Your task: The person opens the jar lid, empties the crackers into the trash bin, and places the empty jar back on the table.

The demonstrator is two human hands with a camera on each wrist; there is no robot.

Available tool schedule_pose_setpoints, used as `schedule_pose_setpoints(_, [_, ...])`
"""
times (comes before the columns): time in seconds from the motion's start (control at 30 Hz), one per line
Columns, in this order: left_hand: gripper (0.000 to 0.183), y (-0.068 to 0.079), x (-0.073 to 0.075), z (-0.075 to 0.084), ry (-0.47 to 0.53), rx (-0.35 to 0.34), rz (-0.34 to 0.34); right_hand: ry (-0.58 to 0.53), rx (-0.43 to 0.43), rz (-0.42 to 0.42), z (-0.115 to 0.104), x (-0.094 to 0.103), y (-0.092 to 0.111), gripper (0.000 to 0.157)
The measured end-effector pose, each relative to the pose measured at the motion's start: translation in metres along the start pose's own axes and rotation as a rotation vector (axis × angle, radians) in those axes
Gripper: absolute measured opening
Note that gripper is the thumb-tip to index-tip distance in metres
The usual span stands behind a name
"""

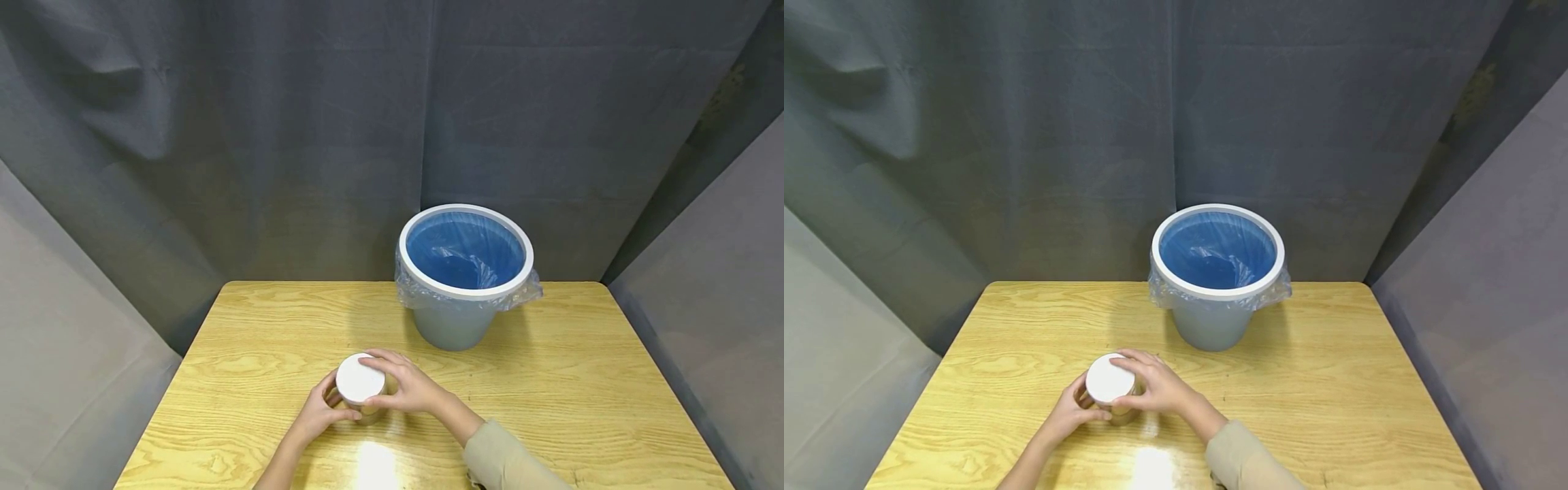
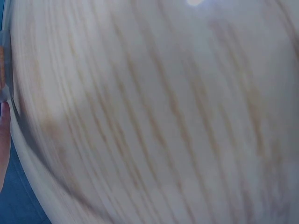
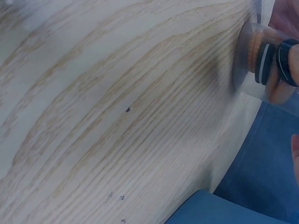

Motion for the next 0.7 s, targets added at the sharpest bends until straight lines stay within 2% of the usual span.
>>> schedule_pose_setpoints(0.7, [0.086, -0.0005, 0.0014, -0.0010, -0.036, -0.011, 0.021, -0.027, -0.052, -0.070, 0.0026, 0.0011, -0.0020, 0.066])
Point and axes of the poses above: each hand's wrist, its own y-axis away from the middle knuckle, its own x-axis out of the back of the hand, z = x × y, the point moved 7 cm from there along -y, towards the middle knuckle, and after that the axes turned 6 degrees about -y, right-handed, at the moved point
